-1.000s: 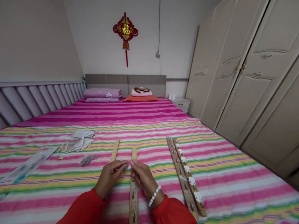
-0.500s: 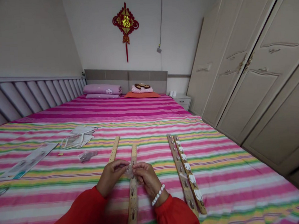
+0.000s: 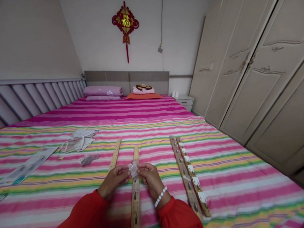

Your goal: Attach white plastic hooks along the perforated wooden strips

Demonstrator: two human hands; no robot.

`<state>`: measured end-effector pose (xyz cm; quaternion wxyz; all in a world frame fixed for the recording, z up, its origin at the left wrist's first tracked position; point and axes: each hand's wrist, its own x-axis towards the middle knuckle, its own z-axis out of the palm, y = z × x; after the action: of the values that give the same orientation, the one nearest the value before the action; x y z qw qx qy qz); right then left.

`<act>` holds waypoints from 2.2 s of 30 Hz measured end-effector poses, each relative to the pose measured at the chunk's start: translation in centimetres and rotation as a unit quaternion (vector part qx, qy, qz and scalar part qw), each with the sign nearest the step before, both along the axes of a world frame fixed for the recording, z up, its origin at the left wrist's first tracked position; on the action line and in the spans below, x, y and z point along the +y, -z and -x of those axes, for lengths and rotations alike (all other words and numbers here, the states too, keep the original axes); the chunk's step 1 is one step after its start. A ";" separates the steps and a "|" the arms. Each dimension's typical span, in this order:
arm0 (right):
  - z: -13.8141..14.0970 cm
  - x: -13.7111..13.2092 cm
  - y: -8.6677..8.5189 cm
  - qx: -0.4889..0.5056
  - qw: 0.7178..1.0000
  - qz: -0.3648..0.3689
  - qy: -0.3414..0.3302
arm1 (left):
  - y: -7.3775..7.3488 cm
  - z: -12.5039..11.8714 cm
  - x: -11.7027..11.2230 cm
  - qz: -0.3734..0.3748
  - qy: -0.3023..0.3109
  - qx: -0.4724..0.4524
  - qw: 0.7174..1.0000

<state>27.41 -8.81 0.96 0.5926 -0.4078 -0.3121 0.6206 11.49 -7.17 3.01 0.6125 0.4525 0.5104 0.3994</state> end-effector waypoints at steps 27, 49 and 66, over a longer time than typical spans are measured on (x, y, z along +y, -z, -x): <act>0.0 8.8 2.3 -0.093 0.989 -0.030 0.115 | 2.4 -2.4 9.4 -0.089 -0.033 0.014 0.995; -1.4 9.4 -0.3 -0.144 0.978 -0.099 0.116 | 0.3 -1.9 9.2 -0.115 -0.011 0.004 0.993; 0.2 10.7 3.3 -0.079 0.994 -0.020 0.067 | 3.6 -2.6 9.7 -0.114 -0.085 0.100 0.985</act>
<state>27.17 1.90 -2.31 0.6144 -0.4639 -0.3420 0.5388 14.07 2.53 -0.55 0.4672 0.5119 0.5566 0.4581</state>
